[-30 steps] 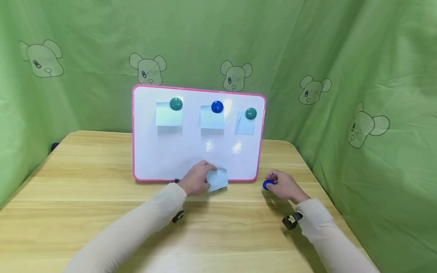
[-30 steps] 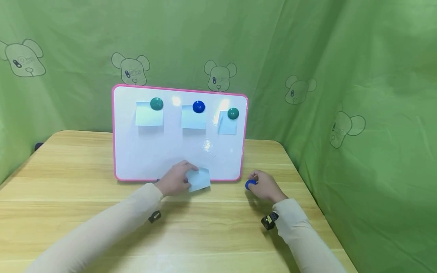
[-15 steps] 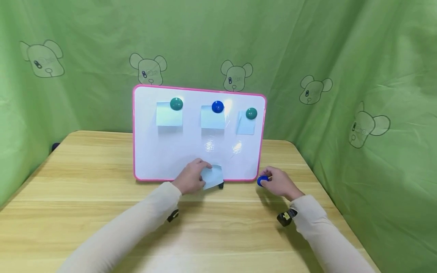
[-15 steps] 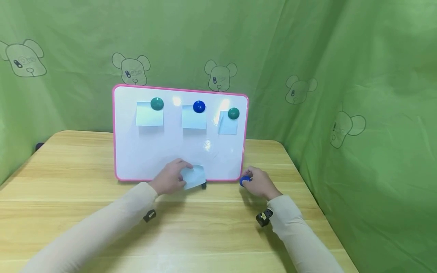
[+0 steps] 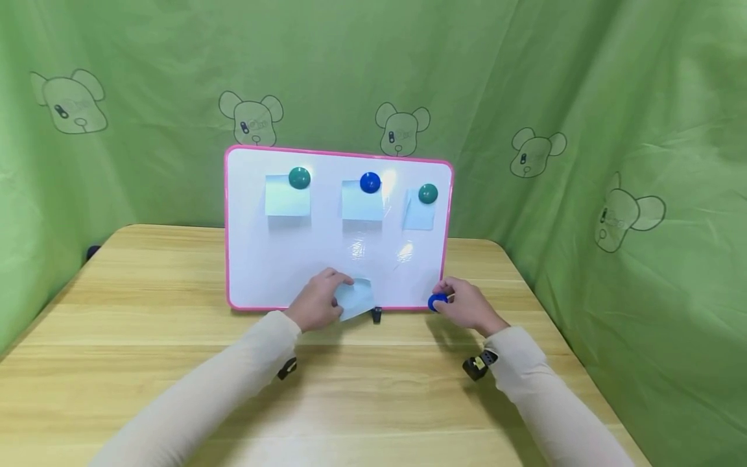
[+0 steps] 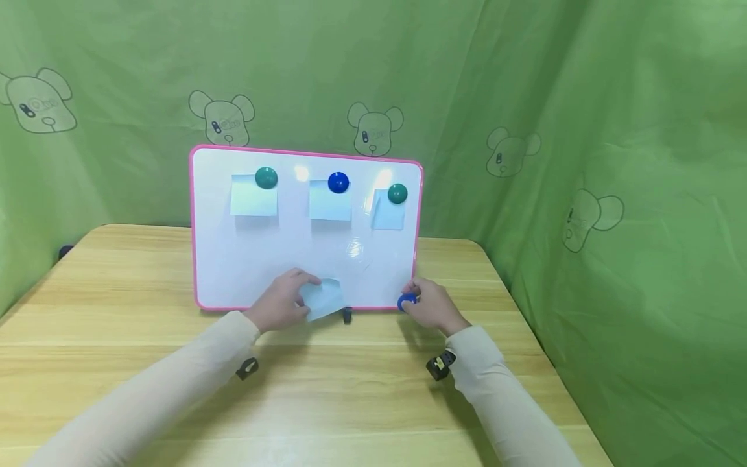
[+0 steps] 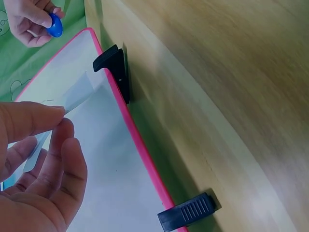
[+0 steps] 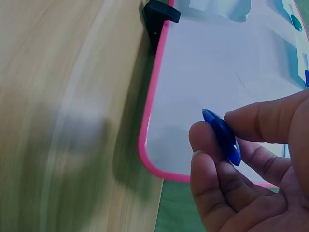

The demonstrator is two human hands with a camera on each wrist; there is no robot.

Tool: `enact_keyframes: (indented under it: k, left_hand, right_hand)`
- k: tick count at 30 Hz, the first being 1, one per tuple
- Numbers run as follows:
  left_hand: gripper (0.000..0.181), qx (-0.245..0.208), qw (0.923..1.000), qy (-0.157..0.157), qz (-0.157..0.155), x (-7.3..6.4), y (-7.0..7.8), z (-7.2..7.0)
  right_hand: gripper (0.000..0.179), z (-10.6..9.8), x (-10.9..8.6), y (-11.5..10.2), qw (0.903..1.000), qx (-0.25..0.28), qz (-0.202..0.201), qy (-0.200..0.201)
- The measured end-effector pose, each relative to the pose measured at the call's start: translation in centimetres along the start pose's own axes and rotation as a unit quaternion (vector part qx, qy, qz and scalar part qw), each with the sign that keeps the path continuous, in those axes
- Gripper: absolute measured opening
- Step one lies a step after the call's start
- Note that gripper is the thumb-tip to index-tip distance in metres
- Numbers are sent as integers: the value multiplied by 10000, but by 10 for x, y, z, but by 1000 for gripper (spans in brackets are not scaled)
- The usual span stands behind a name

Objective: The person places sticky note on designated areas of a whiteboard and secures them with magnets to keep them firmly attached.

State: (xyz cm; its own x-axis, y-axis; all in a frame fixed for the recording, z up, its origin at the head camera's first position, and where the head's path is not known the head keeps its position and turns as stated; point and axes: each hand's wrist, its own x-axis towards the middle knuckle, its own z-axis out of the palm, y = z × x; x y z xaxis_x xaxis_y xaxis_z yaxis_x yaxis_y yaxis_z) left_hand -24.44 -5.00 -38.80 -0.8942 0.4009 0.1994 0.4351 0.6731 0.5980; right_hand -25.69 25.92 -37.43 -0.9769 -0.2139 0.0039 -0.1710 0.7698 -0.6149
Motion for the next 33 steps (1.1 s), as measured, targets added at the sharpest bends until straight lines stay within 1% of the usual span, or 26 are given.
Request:
enact_keyframes:
  k: [5,11,14,24,29,33]
  left_hand:
    - [49,-30,9999,124,25,-2,-1,-3]
    - [49,-166,9997,172,-53,-5,0,-6]
    - [49,-201,9995,211,-89,-7,0,-7]
    - [48,-303,9989,341,-143,-10,-7,-13]
    - [46,-285,9986,385,-224,-13,-10,-19]
    - [45,-302,9982,399,-342,-16,-12,-26]
  right_hand:
    - [17,2,5,-9,9999,19,-102,16]
    - [16,6,11,-18,9998,37,-184,35]
    - [16,9,14,-21,9995,96,-269,116]
    - [19,21,26,-29,9959,556,-620,342]
    - [21,26,32,-37,9947,699,-626,413]
    - [23,29,36,-44,9948,707,-598,422]
